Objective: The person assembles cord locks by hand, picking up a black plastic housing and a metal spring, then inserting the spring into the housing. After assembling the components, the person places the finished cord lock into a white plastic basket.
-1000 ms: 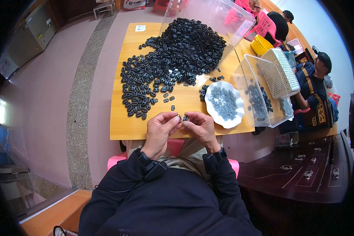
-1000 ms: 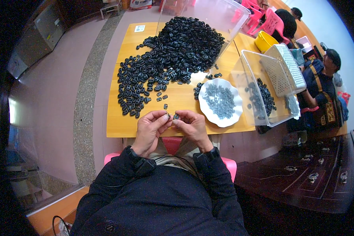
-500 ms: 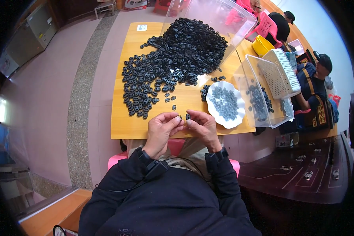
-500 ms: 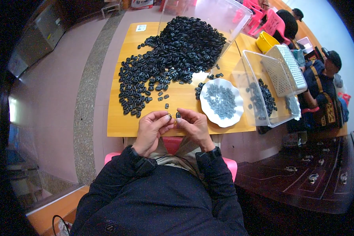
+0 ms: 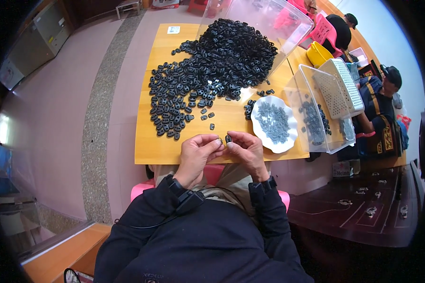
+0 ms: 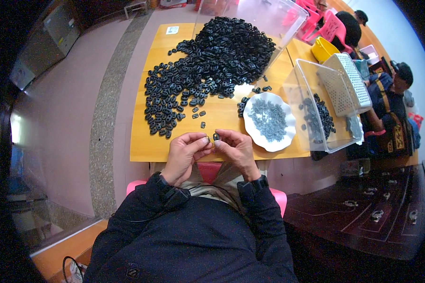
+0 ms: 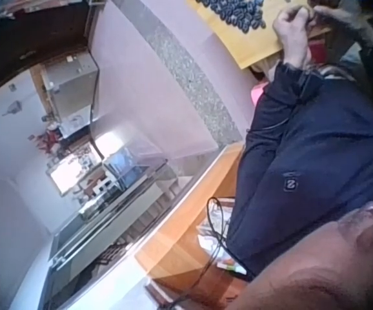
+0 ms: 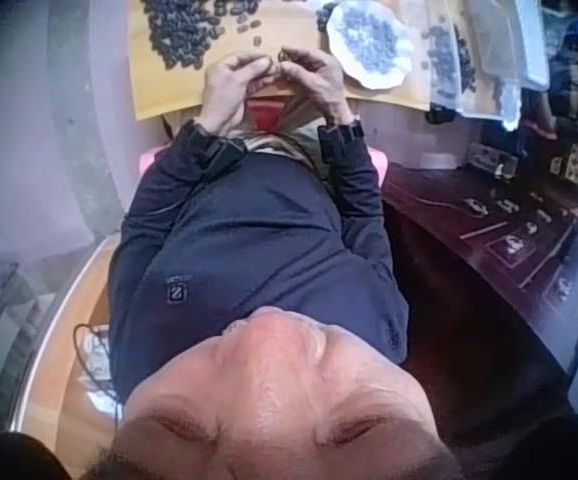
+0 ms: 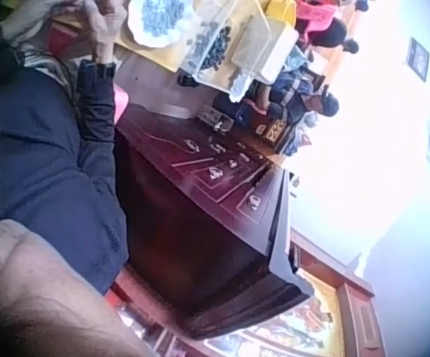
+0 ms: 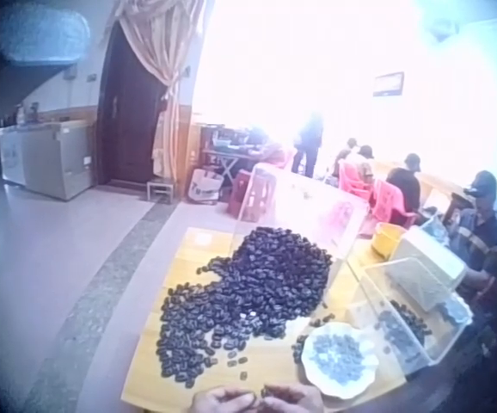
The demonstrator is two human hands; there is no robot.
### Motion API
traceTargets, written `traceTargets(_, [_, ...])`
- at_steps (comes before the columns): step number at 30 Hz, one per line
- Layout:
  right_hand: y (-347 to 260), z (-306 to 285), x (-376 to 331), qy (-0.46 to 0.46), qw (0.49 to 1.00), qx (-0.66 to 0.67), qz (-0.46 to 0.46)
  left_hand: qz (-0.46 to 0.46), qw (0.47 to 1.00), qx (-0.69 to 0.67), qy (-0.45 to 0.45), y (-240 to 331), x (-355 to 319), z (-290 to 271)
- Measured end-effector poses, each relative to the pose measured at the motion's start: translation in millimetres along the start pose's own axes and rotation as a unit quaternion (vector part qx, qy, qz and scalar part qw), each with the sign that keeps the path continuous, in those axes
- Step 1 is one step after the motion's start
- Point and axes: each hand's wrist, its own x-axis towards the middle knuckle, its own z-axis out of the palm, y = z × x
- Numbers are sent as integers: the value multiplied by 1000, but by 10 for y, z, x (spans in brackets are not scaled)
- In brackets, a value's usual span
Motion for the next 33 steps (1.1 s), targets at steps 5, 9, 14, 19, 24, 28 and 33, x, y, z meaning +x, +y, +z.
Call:
traceTargets(5, [-3, 17, -2, -4, 1000, 2, -5, -1, 1000, 13, -9, -13, 5, -27])
traceTargets(9, [22, 6, 1, -6, 1000, 4, -3, -3, 1000, 8, -12, -16, 12, -31])
traceTargets(14, [-6, 18, -9, 0, 1000, 10, 0, -1, 1000, 20, -13, -15, 7, -21])
traceTargets(19, [-1, 1, 2, -9, 1000, -5, -1, 1, 1000, 23, -14, -17, 11, -16])
traceTargets(24, [-34, 19, 5, -39, 999, 1, -8, 0, 1000, 29, -11, -20, 6, -19])
traceTargets(28, [7, -8, 20, -43, 999, 0, -7, 1, 1000, 26, -14, -14, 13, -6])
traceTargets(33, [-54, -15, 19, -47, 998, 38, -4, 3, 999, 29, -26, -41, 45, -9])
